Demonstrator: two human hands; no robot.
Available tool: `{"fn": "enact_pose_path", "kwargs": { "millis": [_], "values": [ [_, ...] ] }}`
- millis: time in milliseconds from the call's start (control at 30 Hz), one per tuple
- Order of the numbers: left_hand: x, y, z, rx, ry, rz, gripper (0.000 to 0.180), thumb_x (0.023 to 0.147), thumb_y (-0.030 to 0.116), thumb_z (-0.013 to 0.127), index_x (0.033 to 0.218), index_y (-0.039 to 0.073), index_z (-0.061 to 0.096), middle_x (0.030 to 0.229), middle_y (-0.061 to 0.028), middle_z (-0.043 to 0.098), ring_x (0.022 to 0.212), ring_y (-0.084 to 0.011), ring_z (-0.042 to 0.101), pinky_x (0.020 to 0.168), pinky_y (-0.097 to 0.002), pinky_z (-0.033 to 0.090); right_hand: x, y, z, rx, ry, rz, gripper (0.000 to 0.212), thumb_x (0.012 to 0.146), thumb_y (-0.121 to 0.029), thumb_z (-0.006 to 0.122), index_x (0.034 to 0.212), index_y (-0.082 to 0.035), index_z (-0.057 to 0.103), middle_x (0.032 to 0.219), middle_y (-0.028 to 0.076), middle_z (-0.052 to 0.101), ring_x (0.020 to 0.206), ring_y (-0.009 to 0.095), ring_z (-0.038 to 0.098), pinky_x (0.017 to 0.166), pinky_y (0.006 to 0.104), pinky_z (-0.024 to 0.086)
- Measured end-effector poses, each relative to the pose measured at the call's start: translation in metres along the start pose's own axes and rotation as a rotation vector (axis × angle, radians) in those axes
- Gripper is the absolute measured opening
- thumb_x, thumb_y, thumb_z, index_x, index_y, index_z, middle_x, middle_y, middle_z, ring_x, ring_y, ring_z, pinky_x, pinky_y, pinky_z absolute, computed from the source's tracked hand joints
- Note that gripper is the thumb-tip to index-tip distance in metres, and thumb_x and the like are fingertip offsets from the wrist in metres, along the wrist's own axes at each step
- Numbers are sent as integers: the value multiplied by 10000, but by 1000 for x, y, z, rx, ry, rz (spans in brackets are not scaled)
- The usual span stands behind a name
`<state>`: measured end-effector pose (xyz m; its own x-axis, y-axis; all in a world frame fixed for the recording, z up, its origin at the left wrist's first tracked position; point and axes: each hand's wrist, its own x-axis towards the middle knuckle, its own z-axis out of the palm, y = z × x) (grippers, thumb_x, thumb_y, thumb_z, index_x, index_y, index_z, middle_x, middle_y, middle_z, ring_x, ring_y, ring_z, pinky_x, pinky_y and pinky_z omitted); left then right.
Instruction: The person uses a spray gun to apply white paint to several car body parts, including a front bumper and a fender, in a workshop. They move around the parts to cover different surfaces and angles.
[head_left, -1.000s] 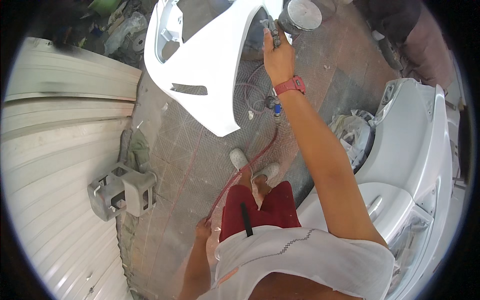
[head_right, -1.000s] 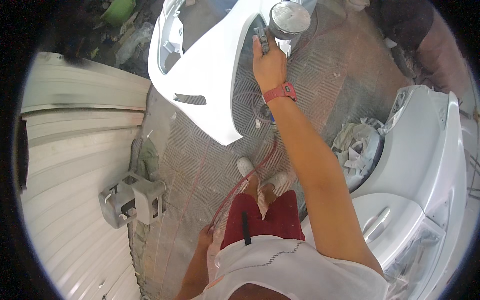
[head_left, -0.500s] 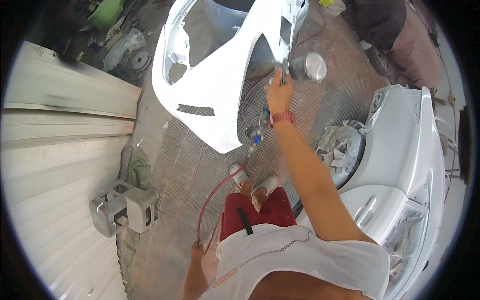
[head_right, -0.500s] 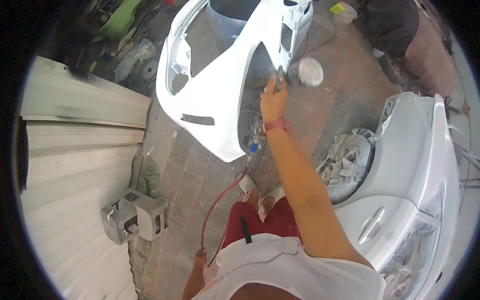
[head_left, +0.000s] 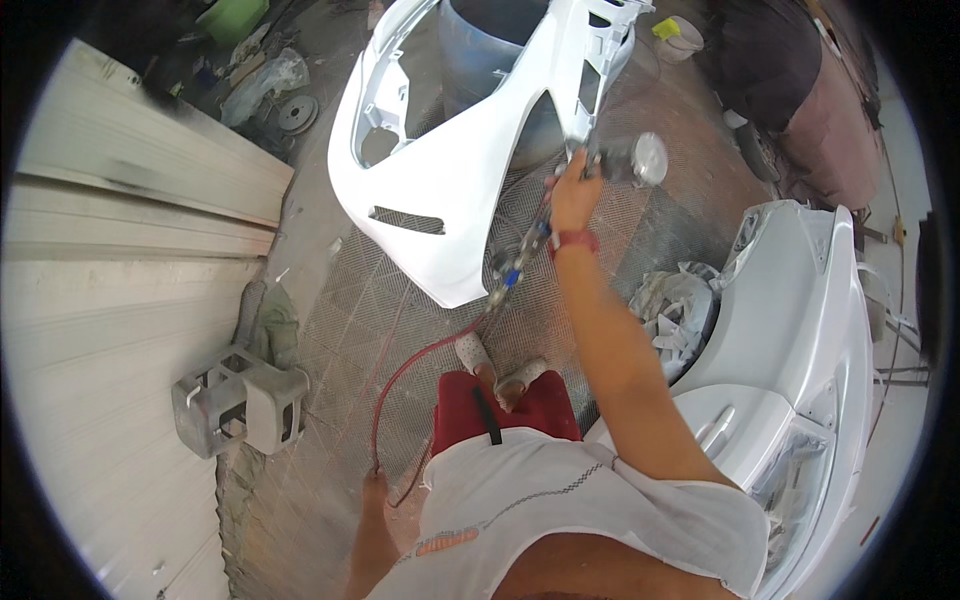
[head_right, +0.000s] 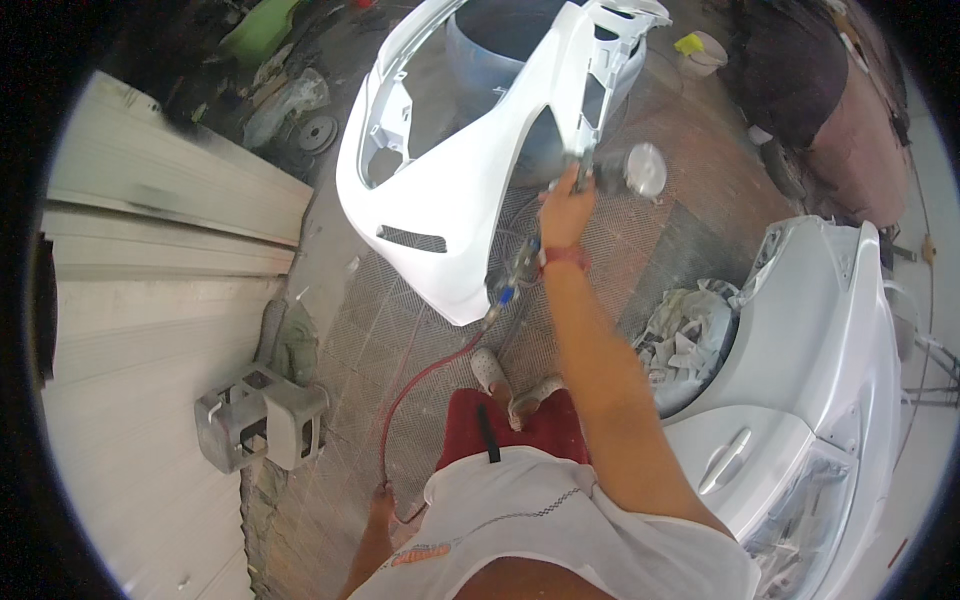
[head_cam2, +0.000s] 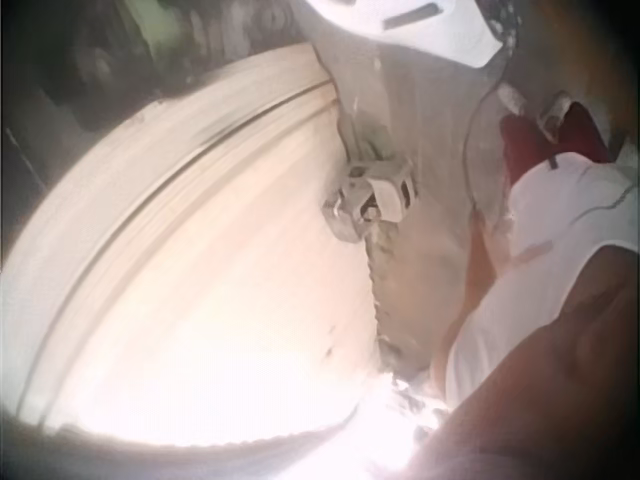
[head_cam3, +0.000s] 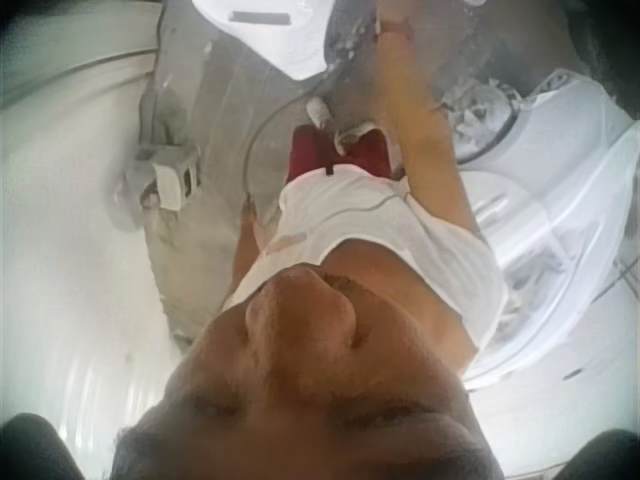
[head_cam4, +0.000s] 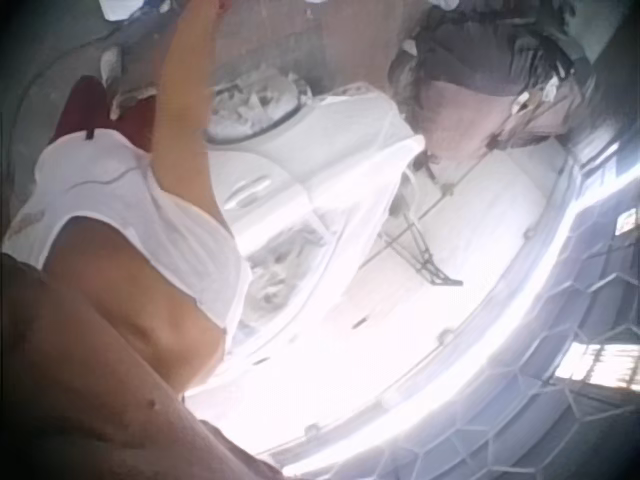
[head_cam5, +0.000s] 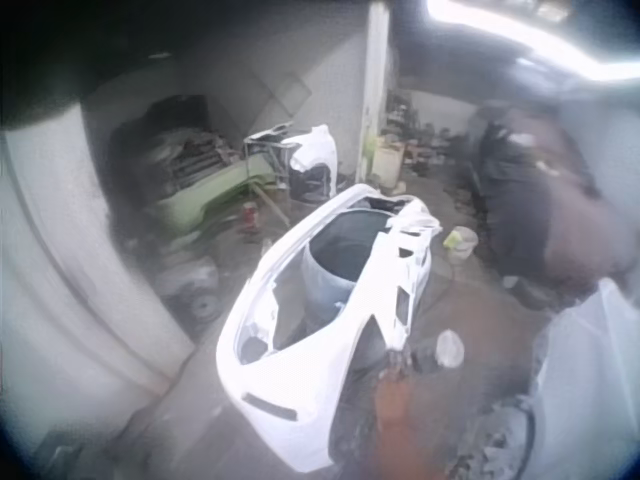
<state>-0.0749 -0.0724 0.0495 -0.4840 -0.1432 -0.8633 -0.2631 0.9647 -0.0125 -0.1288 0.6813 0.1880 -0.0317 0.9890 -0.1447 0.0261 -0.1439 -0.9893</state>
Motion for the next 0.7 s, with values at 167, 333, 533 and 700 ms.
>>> {"fn": "enact_pose_path", "kwargs": {
  "millis": [167, 333, 533, 700],
  "values": [
    [-17, 49, 8, 61, 0, 211, 426, 1106, 316, 515, 1443, 95, 652, 1371, -178, 705, 1250, -373, 675, 1077, -491, 499, 40, -67, 5, -26, -140, -184, 548, 1127, -506, 499, 1210, 16, 642, 805, 90, 722, 538, 139, 624, 419, 269, 438],
    [-10, 87, 30, 96, -53, 288, 407, 1071, 297, 555, 1427, 136, 669, 1378, -191, 701, 1291, -399, 657, 1079, -495, 501, 34, -84, -58, -335, -145, -151, 650, 1123, -575, 455, 1074, 24, 705, 762, 99, 725, 502, 141, 593, 427, 301, 425],
    [-6, 103, 54, 105, -14, 437, 395, 1039, 306, 600, 1383, 142, 705, 1345, -186, 724, 1251, -408, 679, 1061, -483, 516, 36, -63, -108, -555, -235, -21, 706, 1113, -594, 464, 979, 53, 715, 709, 118, 710, 480, 178, 599, 474, 354, 462],
    [-31, 117, 64, 71, 73, 362, 394, 1024, 317, 620, 1353, 125, 719, 1307, -222, 726, 1235, -431, 681, 1044, -502, 525, 90, -45, -119, -508, -256, 14, 713, 1110, -587, 475, 1061, 81, 718, 726, 161, 707, 558, 238, 670, 555, 385, 524]
  ]
}}
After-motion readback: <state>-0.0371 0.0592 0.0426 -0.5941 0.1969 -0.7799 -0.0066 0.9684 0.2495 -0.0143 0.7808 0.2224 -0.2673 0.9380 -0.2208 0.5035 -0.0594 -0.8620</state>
